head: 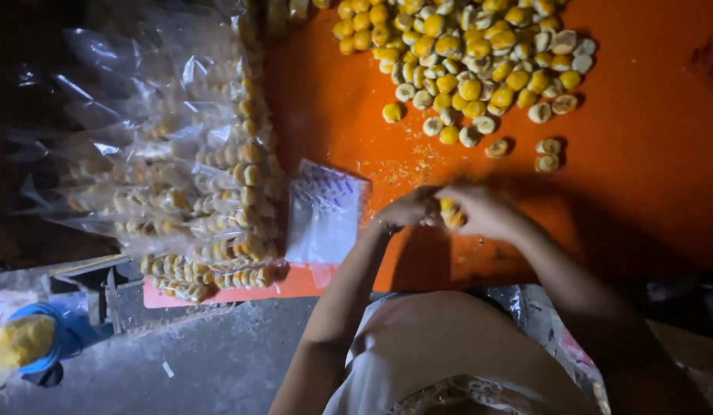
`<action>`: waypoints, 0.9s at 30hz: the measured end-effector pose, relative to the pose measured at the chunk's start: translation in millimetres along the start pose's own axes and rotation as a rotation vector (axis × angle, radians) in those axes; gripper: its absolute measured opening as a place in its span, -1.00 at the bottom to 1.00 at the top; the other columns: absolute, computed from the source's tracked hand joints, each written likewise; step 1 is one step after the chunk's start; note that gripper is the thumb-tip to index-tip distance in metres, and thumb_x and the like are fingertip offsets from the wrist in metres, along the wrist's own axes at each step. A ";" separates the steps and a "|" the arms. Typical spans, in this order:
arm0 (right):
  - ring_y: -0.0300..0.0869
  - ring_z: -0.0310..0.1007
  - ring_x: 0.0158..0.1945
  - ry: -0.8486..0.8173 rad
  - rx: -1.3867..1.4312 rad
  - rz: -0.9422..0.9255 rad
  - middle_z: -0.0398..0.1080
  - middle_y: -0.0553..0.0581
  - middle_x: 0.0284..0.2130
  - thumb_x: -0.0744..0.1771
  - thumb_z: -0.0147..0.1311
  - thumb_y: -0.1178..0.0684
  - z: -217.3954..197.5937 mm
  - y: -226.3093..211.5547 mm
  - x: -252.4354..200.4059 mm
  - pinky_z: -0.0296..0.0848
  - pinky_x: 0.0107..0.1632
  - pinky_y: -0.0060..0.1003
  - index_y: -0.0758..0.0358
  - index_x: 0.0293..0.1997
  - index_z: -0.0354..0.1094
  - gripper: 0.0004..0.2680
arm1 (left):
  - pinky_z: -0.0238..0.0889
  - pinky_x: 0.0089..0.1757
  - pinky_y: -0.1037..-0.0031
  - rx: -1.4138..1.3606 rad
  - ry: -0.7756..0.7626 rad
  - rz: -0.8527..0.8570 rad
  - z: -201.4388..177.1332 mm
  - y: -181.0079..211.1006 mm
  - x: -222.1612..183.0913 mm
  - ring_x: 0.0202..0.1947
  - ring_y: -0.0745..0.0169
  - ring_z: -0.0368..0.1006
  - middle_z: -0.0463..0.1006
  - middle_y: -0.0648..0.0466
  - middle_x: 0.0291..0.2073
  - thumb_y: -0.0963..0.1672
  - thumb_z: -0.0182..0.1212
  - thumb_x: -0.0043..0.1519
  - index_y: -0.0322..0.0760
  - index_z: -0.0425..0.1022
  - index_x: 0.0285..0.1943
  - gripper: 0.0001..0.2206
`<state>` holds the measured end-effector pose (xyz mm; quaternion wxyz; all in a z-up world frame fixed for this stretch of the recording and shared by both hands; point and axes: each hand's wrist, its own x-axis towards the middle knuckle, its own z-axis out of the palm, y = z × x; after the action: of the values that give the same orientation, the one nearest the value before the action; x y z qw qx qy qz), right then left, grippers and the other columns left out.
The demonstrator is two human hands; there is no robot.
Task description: Packing small yellow pastries or bread rolls into individual plastic bags from a large pile on a table.
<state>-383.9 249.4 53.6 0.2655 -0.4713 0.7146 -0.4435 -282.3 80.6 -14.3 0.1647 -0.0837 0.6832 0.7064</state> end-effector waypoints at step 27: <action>0.17 0.50 0.17 0.206 -0.656 -0.209 0.50 0.29 -0.07 0.31 0.36 -0.11 -73.2 170.9 18.4 0.42 0.24 0.03 0.09 0.12 0.50 -0.69 | 0.07 -0.68 0.40 -1.318 0.838 0.715 137.9 14.0 -70.3 -0.79 0.20 0.16 0.10 0.12 -0.79 -0.05 0.19 0.38 -0.23 0.26 -0.38 -0.69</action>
<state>-524.8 288.5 -62.7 -0.0198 -0.5547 0.7900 -0.2605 -206.9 209.0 30.2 -0.4160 -0.1959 0.1231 0.8795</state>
